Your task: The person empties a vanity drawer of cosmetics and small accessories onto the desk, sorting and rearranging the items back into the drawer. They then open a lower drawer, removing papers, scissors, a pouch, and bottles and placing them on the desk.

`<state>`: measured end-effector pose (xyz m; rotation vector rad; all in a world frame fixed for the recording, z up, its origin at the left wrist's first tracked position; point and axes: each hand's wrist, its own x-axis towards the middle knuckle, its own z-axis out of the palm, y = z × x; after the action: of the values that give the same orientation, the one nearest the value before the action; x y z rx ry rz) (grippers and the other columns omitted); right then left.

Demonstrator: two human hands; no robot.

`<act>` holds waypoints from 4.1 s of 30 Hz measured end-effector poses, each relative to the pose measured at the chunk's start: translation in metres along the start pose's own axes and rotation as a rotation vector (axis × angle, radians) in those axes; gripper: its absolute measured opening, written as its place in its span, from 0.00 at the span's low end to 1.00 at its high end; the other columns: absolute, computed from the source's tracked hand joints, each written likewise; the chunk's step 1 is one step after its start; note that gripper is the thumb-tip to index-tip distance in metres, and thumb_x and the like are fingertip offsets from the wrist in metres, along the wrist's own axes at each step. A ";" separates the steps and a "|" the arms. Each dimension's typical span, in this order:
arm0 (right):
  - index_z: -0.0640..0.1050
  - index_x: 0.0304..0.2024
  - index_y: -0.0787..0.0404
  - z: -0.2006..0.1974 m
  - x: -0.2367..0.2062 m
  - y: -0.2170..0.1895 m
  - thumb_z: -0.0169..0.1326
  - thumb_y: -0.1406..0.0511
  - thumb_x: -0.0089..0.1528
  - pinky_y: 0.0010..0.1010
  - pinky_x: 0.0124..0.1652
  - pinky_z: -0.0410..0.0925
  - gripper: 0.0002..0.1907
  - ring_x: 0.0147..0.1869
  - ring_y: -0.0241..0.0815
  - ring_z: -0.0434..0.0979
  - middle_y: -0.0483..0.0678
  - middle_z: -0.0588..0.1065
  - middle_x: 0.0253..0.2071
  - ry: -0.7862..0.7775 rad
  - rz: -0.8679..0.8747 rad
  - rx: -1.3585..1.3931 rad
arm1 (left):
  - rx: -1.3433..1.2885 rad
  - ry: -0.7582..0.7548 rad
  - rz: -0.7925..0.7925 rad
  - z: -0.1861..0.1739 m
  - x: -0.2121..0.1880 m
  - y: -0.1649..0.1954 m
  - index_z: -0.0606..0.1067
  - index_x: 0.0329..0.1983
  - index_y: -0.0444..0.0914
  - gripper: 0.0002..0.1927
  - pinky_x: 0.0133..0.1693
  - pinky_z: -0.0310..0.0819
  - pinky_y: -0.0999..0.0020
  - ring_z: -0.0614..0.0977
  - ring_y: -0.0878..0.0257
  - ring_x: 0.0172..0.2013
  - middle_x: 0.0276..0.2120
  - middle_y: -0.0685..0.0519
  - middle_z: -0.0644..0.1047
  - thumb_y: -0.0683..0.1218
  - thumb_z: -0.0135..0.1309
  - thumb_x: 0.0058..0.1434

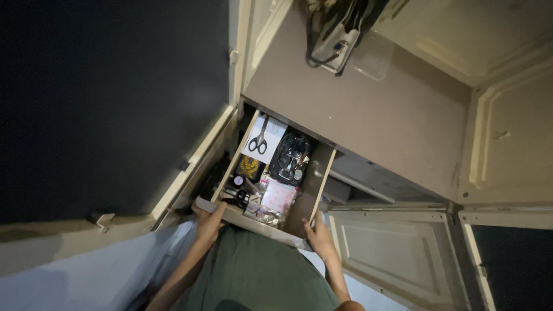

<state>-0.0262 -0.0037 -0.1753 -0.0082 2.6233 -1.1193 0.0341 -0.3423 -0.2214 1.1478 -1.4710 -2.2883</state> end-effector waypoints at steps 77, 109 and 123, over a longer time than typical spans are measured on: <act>0.73 0.59 0.60 0.026 0.133 -0.138 0.61 0.70 0.55 0.42 0.48 0.73 0.28 0.51 0.53 0.77 0.54 0.74 0.52 -0.184 -0.512 -0.084 | 0.144 -0.048 0.086 0.008 0.001 0.020 0.38 0.73 0.31 0.55 0.60 0.65 0.64 0.69 0.56 0.62 0.63 0.43 0.65 0.44 0.63 0.54; 0.69 0.65 0.57 -0.317 0.141 -0.044 0.70 0.64 0.51 0.48 0.46 0.71 0.41 0.44 0.61 0.80 0.61 0.79 0.39 0.657 -0.221 -0.522 | 0.076 -0.058 -0.105 0.009 -0.002 -0.001 0.35 0.75 0.45 0.55 0.37 0.82 0.52 0.75 0.51 0.54 0.60 0.42 0.66 0.43 0.62 0.58; 0.70 0.48 0.63 -0.223 0.127 -0.093 0.66 0.69 0.60 0.52 0.48 0.69 0.19 0.47 0.60 0.72 0.57 0.70 0.43 1.044 -0.649 -0.593 | 0.091 -0.035 -0.102 0.008 -0.002 0.004 0.37 0.76 0.47 0.58 0.41 0.79 0.41 0.72 0.48 0.59 0.63 0.42 0.63 0.48 0.64 0.53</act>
<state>-0.2171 0.0738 0.0032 -0.5766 3.9974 -0.4375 0.0285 -0.3376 -0.2156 1.2413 -1.5788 -2.3410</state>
